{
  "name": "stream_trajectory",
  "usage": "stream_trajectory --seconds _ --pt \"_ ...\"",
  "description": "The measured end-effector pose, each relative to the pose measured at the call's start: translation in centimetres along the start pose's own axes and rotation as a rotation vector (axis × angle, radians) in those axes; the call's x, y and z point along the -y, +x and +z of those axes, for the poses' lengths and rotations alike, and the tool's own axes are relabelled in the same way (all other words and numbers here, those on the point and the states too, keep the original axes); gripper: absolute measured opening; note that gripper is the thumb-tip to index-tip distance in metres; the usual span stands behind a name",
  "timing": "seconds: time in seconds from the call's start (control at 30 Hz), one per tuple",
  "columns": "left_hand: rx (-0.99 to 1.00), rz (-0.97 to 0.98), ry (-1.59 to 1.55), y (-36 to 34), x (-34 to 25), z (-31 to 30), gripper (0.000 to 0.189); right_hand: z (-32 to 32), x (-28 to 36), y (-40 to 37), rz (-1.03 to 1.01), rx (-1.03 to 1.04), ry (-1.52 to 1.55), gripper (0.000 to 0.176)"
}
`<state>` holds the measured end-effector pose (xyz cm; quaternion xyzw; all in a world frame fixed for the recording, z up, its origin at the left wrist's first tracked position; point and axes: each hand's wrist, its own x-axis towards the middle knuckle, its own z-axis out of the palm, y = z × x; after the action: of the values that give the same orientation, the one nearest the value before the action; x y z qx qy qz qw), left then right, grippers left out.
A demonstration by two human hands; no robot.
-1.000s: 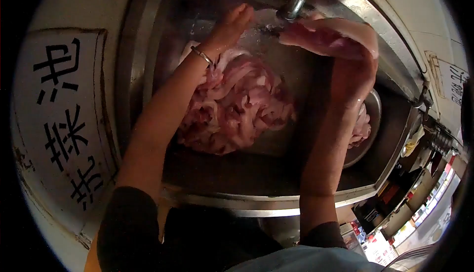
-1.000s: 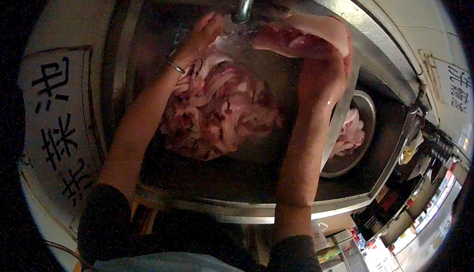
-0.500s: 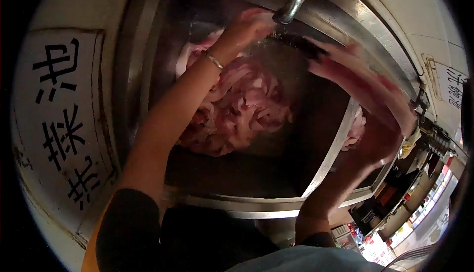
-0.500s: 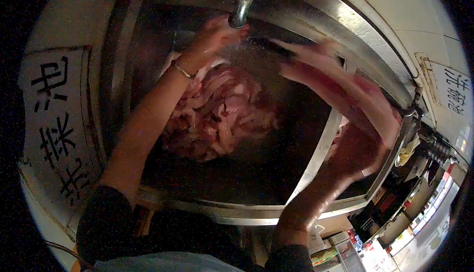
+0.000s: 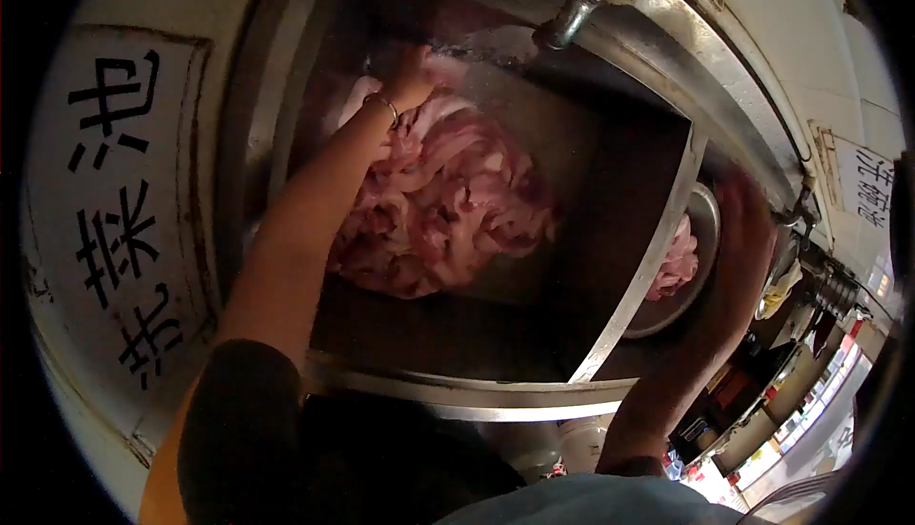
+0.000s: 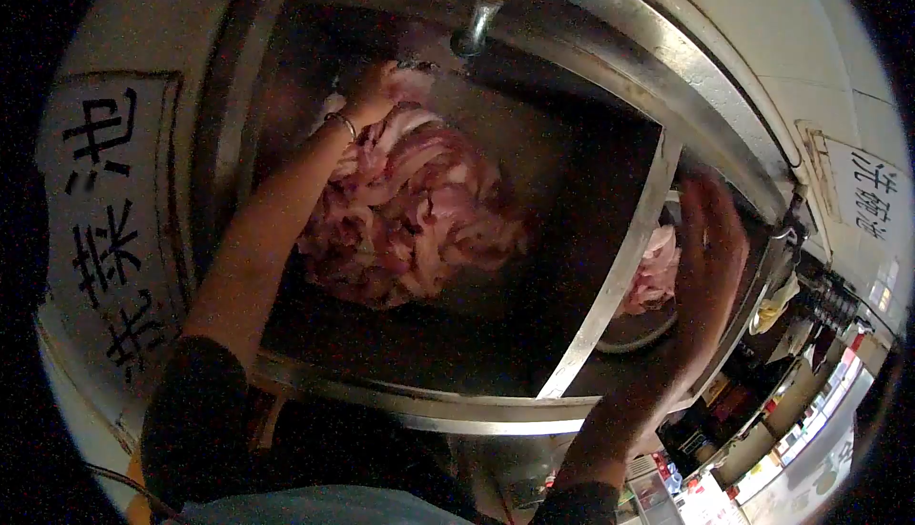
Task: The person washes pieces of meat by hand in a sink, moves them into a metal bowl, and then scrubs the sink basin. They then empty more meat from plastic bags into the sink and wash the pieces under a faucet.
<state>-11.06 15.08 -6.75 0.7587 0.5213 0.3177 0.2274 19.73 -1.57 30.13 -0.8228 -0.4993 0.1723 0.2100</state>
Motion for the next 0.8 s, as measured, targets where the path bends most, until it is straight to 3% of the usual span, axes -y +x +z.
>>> stream_trajectory --seconds 0.07,0.1,0.13,0.17,0.2,0.23,0.27,0.3,0.37,0.5,0.57,0.6,0.8 --pt "0.281 -0.112 0.07 -0.6 -0.6 -0.3 0.043 2.2 4.7 2.6 -0.206 -0.008 0.171 0.029" --pt "0.282 -0.11 0.067 -0.6 -1.3 -0.6 0.043 3.1 7.5 3.2 -0.321 0.009 0.13 0.032" --pt "0.458 -0.157 0.058 -0.2 -2.5 -1.0 0.041 4.1 9.7 4.0 -0.453 0.062 0.186 0.034" --pt "0.636 -0.205 0.049 0.1 -3.8 -1.4 0.039 5.0 10.8 4.9 -0.451 0.065 0.183 0.034" --pt "0.638 -0.207 0.045 0.2 -4.9 -1.7 0.039 5.8 11.8 5.8 -0.631 0.095 0.014 0.031" --pt "0.686 -0.371 -0.252 0.4 -6.0 -2.0 0.037 6.4 12.3 6.5 -0.809 0.125 -0.157 0.028" --pt "0.719 -0.533 -0.551 0.7 -7.2 -2.6 0.036 6.8 12.5 7.0 -0.811 0.129 -0.156 0.028" --pt "0.713 -0.54 -0.552 1.0 -8.2 -3.3 0.036 7.1 12.9 7.5 -0.849 0.105 -0.255 0.025" --pt "0.594 -0.49 -0.979 2.1 -10.6 -5.2 0.033 7.7 13.4 7.9 -0.902 0.085 -0.354 0.024" --pt "0.545 -0.365 -1.256 4.3 -14.4 -7.7 0.04 9.2 13.0 7.3 -0.883 -0.027 -0.235 0.019" --pt "0.445 -0.086 -1.2 4.9 -15.0 -7.5 0.045 9.3 13.4 7.0 -0.86 -0.074 -0.227 0.018" --pt "0.518 -0.192 -1.201 5.0 -15.2 -7.3 0.043 9.1 13.2 7.0 -0.831 -0.09 -0.298 0.018" --pt "0.487 -0.303 -1.367 3.6 -15.5 -5.7 0.034 9.2 13.0 6.8 -0.822 -0.169 -0.397 0.02"
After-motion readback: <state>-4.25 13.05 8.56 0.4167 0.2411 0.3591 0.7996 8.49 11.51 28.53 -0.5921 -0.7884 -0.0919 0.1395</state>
